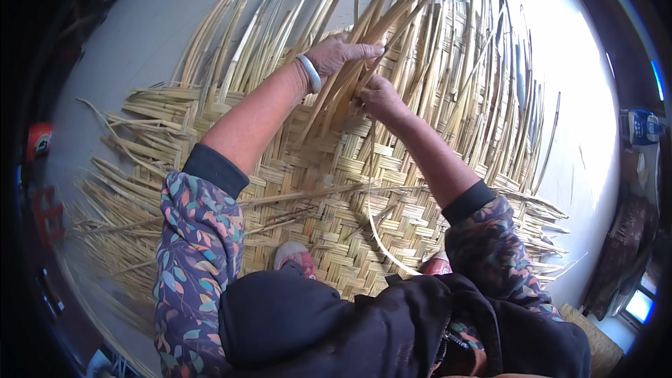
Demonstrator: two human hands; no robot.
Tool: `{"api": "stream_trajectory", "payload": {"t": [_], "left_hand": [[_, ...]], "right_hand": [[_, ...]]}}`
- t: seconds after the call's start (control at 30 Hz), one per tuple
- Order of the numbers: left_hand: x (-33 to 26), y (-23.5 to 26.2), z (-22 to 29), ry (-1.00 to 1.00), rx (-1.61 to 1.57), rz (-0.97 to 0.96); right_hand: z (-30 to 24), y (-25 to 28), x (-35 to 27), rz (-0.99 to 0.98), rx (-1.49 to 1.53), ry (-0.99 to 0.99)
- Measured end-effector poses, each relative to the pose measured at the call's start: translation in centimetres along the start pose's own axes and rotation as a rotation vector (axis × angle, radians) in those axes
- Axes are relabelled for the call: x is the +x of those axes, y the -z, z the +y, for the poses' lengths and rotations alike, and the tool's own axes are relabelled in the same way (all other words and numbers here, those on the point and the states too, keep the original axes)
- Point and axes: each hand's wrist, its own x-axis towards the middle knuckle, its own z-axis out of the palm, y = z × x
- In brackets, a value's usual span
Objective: The person weaves a basket by hand, interlacing dried palm leaves in a tight pattern. They repeatedly pick up new strands, thread them through the existing weave, and press the material flat to maintain tension.
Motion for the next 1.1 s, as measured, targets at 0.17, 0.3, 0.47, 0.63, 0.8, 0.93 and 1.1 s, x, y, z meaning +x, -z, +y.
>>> {"api": "stream_trajectory", "payload": {"t": [0.17,0.3,0.47,0.63,0.8,0.93,1.1], "left_hand": [[-1.1,3.6,-1.2,-0.26,-0.07,0.218],[-3.5,5.2,-1.1,-0.18,-0.096,0.416],[-4.9,4.6,-0.9,-0.347,-0.343,0.379],[-5.8,4.5,0.8,-0.294,-0.305,0.319],[-5.7,5.3,0.6,-0.299,-0.088,0.388],[-7.0,6.5,-1.0,-0.254,-0.068,0.415],[-6.6,5.3,-1.9,-0.575,0.576,0.427]], "right_hand": [[-1.1,0.3,-0.1,0.076,-0.251,0.018],[-0.4,1.8,-0.3,0.116,-0.57,0.073],[-0.2,2.2,-1.6,0.134,-0.627,0.036],[0.2,2.5,-3.1,0.086,-0.145,0.013],[0.0,2.5,-2.1,0.149,-0.302,-0.069],[-0.2,1.7,-1.1,0.24,-0.698,0.039],[0.1,1.2,-1.3,0.208,-0.935,0.012]]}}
